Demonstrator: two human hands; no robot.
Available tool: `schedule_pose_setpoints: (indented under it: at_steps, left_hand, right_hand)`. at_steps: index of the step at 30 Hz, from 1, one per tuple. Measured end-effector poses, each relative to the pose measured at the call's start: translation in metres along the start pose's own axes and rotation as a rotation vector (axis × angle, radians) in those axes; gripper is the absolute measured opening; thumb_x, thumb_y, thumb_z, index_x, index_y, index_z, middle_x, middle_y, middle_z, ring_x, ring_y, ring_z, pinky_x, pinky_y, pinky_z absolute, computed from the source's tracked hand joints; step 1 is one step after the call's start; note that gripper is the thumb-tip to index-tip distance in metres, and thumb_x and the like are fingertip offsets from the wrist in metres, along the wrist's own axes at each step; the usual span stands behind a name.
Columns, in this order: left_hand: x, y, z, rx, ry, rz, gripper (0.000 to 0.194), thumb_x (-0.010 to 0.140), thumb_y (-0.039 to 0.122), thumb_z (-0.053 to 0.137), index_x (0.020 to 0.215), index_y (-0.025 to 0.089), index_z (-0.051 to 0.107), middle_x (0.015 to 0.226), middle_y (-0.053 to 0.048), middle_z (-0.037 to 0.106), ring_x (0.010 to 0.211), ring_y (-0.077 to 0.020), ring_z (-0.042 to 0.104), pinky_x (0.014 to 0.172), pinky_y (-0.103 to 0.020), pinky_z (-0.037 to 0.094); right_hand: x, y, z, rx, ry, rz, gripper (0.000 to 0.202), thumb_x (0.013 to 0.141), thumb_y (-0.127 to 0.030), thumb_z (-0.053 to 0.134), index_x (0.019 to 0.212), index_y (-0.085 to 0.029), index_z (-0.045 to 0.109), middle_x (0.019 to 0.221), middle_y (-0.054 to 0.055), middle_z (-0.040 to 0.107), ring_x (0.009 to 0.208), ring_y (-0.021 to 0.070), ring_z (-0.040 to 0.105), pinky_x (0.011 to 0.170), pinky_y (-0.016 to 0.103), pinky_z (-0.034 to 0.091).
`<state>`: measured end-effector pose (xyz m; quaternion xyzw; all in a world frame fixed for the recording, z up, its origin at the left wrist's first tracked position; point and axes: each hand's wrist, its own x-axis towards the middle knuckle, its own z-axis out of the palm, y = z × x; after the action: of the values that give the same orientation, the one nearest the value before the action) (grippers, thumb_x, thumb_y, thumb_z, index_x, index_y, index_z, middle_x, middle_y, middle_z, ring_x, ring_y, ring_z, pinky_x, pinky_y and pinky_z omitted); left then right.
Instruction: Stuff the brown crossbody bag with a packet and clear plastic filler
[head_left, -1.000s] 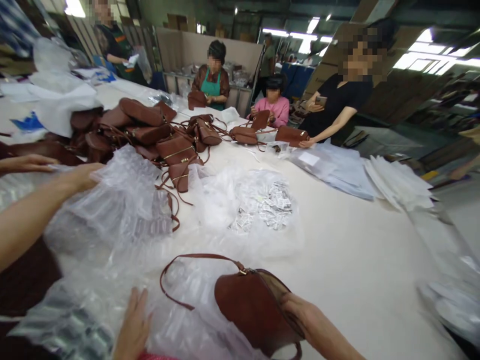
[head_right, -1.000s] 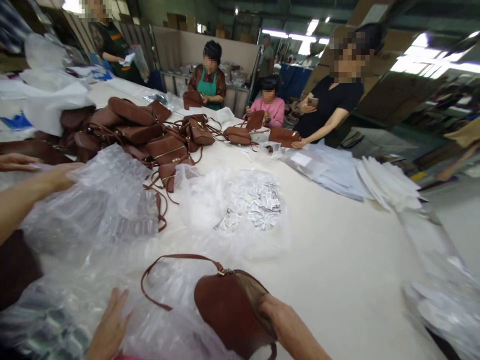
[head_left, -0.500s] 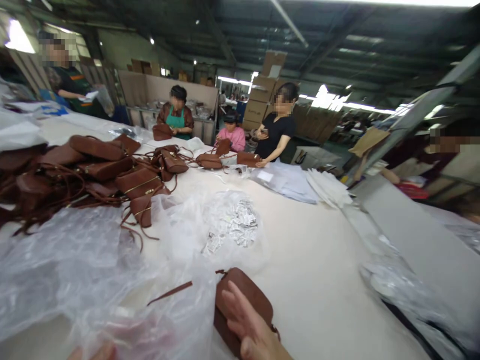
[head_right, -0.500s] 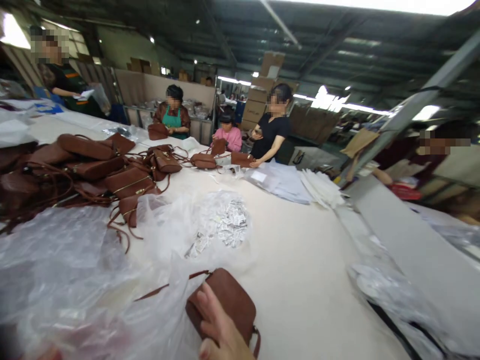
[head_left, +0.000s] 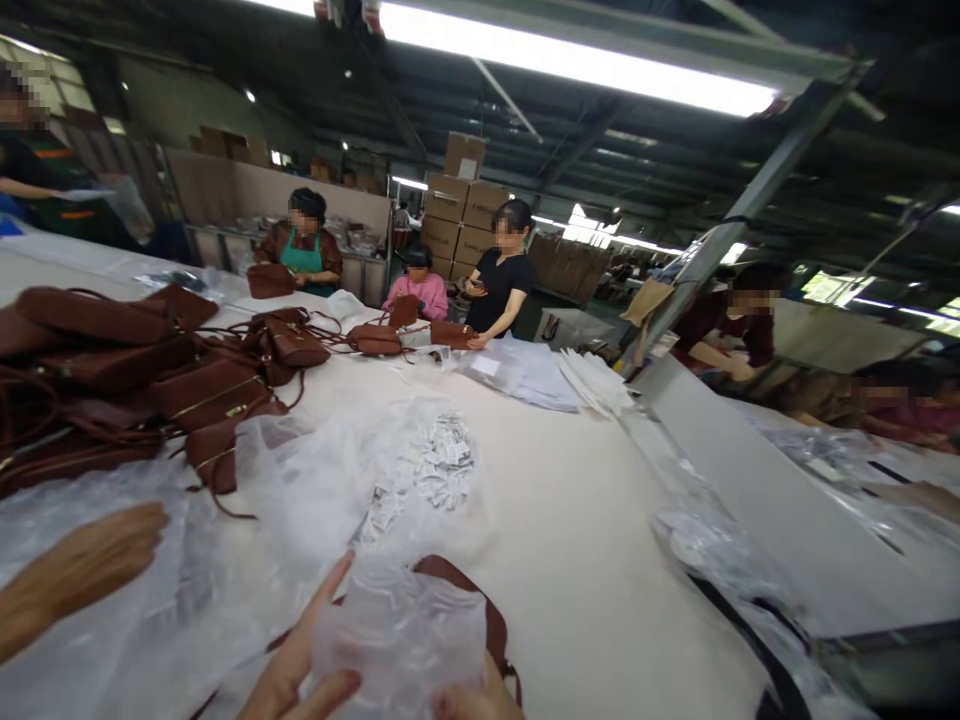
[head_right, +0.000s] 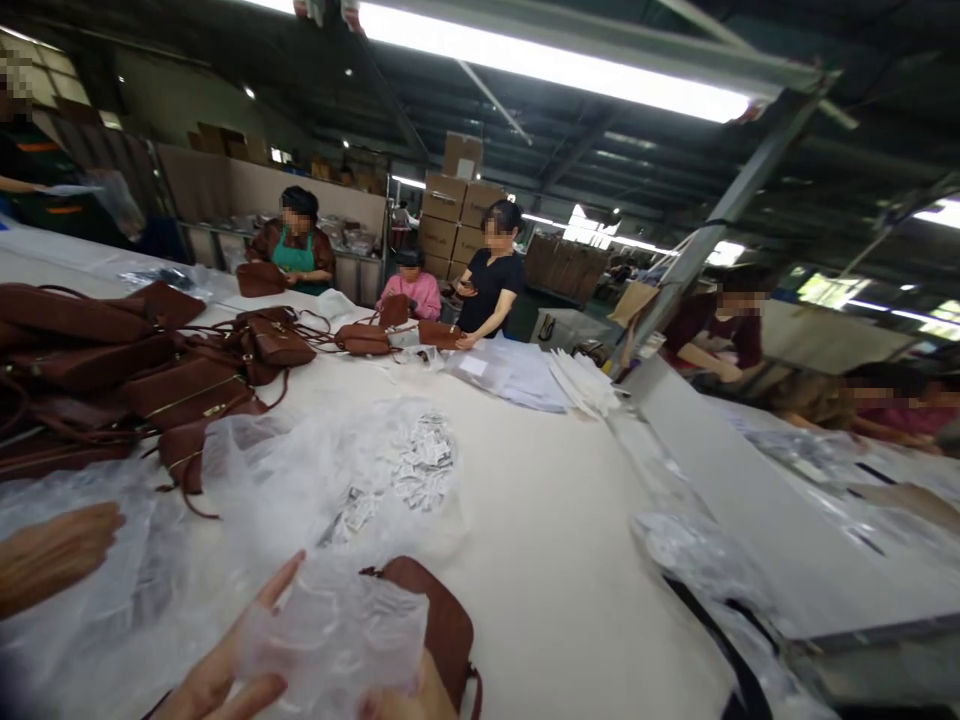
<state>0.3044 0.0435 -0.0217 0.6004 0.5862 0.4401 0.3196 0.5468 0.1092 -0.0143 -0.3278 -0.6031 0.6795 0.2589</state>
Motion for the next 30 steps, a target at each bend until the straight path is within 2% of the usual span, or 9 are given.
schedule_pose_setpoints:
  at_steps: [3,6,9,13,17,20,24,27,30]
  left_hand:
    - [0.012,0.0,0.009,-0.261,-0.052,-0.284,0.049,0.087,0.063,0.06,0.111,0.022,0.073,0.095,-0.007,0.079,0.099,-0.0322,0.073,0.08,-0.042,0.063]
    - [0.017,-0.006,0.025,-0.339,0.033,-0.414,0.061,0.078,0.071,0.066,0.107,0.018,0.072,0.095,-0.007,0.079,0.103,-0.0335,0.071,0.082,-0.04,0.062]
    - [0.016,-0.004,0.046,-0.356,0.021,-0.357,0.054,0.08,0.063,0.068,0.114,0.02,0.069,0.111,-0.008,0.076,0.121,-0.0326,0.063,0.096,-0.042,0.057]
    - [0.029,0.008,0.073,-0.505,-0.297,-0.169,0.044,0.086,0.041,0.065,0.127,0.023,0.06,0.128,-0.009,0.07,0.121,-0.0287,0.064,0.101,-0.042,0.054]
    - [0.074,0.009,0.1,0.026,-0.477,0.007,0.053,0.095,0.018,0.04,0.147,0.021,0.038,0.145,-0.014,0.057,0.131,-0.0229,0.057,0.108,-0.043,0.049]
    - [0.117,-0.003,0.13,0.366,-0.634,0.064,0.05,0.092,0.018,0.052,0.141,0.016,0.05,0.147,-0.016,0.055,0.137,-0.0281,0.049,0.117,-0.05,0.037]
    - [0.162,-0.026,0.175,0.585,-0.904,0.078,0.067,0.079,0.033,0.079,0.137,0.012,0.055,0.148,-0.019,0.053,0.141,-0.0355,0.043,0.118,-0.056,0.033]
    - [0.177,-0.04,0.199,0.745,-1.039,0.059,0.044,0.086,0.04,0.075,0.121,0.015,0.065,0.132,-0.012,0.065,0.125,-0.0306,0.058,0.108,-0.056,0.044]
    - [0.173,-0.042,0.207,0.842,-1.032,0.099,0.031,0.089,0.033,0.071,0.113,0.015,0.066,0.126,-0.01,0.066,0.118,-0.0283,0.061,0.103,-0.053,0.048]
  right_hand:
    - [-0.004,0.005,0.004,0.153,0.079,0.034,0.088,0.07,-0.083,0.063,0.129,-0.017,0.059,0.116,0.017,0.071,0.121,0.04,0.06,0.1,0.056,0.048]
    - [-0.006,0.017,0.007,0.267,0.12,-0.007,0.111,0.055,-0.08,0.078,0.141,-0.019,0.047,0.128,0.017,0.066,0.123,0.0384,0.059,0.105,0.052,0.044]
    - [-0.018,0.039,0.0,0.404,0.195,0.065,0.117,0.041,-0.062,0.093,0.14,-0.019,0.047,0.118,0.015,0.072,0.113,0.0382,0.066,0.1,0.053,0.048]
    - [-0.055,0.055,-0.044,0.314,0.593,0.196,0.069,0.046,-0.051,0.092,0.1,-0.014,0.07,0.09,0.012,0.079,0.087,0.0362,0.073,0.081,0.047,0.057]
    - [-0.095,0.035,-0.108,-0.093,1.067,0.137,0.05,0.057,-0.046,0.084,0.096,-0.016,0.071,0.088,0.008,0.079,0.082,0.0307,0.072,0.077,0.038,0.059]
    - [-0.115,0.019,-0.146,-0.397,1.257,0.122,0.051,0.066,-0.052,0.075,0.104,-0.018,0.07,0.09,0.005,0.079,0.084,0.0284,0.072,0.073,0.033,0.059]
    - [-0.127,0.022,-0.165,-0.573,1.284,0.176,0.053,0.069,-0.054,0.069,0.11,-0.02,0.069,0.091,0.003,0.078,0.086,0.0266,0.072,0.071,0.028,0.058]
    - [-0.129,0.033,-0.166,-0.582,1.238,0.19,0.05,0.07,-0.053,0.068,0.11,-0.022,0.07,0.092,0.002,0.078,0.088,0.0259,0.072,0.074,0.025,0.058]
    - [-0.128,0.039,-0.166,-0.583,1.21,0.222,0.05,0.072,-0.054,0.066,0.11,-0.022,0.07,0.091,0.001,0.079,0.086,0.0254,0.073,0.073,0.025,0.058]
